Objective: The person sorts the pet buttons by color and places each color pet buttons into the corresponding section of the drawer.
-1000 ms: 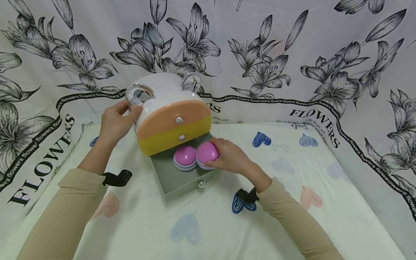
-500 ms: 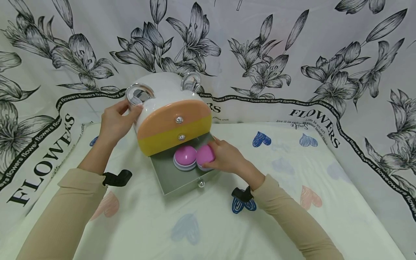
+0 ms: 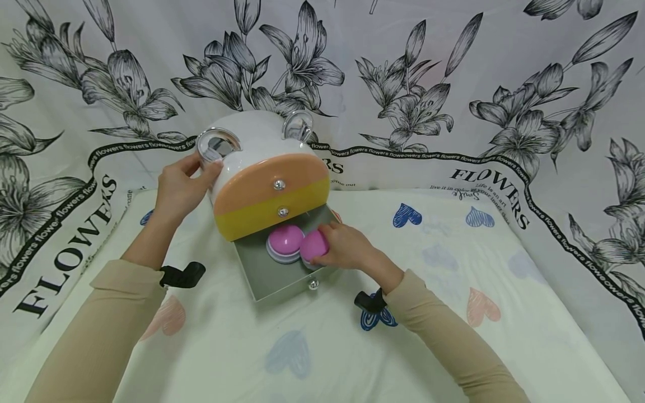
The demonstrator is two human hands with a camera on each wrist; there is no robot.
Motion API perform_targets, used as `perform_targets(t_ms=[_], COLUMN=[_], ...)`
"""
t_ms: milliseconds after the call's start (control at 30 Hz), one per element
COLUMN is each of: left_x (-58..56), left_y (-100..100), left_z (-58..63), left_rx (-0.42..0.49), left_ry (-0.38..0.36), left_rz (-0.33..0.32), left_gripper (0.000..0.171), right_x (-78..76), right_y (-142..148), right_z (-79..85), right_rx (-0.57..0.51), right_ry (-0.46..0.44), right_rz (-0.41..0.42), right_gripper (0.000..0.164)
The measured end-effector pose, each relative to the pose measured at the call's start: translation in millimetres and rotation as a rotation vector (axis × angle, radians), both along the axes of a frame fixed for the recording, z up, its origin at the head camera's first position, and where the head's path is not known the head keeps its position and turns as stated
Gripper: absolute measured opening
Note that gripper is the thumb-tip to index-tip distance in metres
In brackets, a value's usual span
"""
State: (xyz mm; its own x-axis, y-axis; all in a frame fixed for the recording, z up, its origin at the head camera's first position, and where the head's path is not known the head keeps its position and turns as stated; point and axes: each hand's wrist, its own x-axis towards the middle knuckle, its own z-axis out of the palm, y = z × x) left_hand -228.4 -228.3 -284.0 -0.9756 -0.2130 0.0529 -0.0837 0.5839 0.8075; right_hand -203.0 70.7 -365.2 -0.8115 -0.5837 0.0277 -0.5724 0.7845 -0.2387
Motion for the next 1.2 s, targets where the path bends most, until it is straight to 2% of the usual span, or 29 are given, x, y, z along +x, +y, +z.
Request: perform_targets(t_ms=[200, 567, 1200], left_x=[-0.6, -0.5, -0.5], left_y=[0, 0, -1], left_z=[0.9, 0.1, -1.5], left_rx=[0.002, 0.009, 0.012], left_ry=[-0.005, -0.001, 0.017], left_rz=[0.003, 0.003, -0.004], left_gripper=[0.071, 0.071, 0.070], right_x=[-2.9, -11.8, -15.1], right_y=[-2, -5, -6], right_z=[-1.9, -5.6, 1.7], right_rx=[0.013, -0.029, -0.013], right_ry=[-0.055, -0.141, -0.321], right_rz=[0.010, 0.104, 0.147], right_gripper=[0.060, 0.057, 0.058])
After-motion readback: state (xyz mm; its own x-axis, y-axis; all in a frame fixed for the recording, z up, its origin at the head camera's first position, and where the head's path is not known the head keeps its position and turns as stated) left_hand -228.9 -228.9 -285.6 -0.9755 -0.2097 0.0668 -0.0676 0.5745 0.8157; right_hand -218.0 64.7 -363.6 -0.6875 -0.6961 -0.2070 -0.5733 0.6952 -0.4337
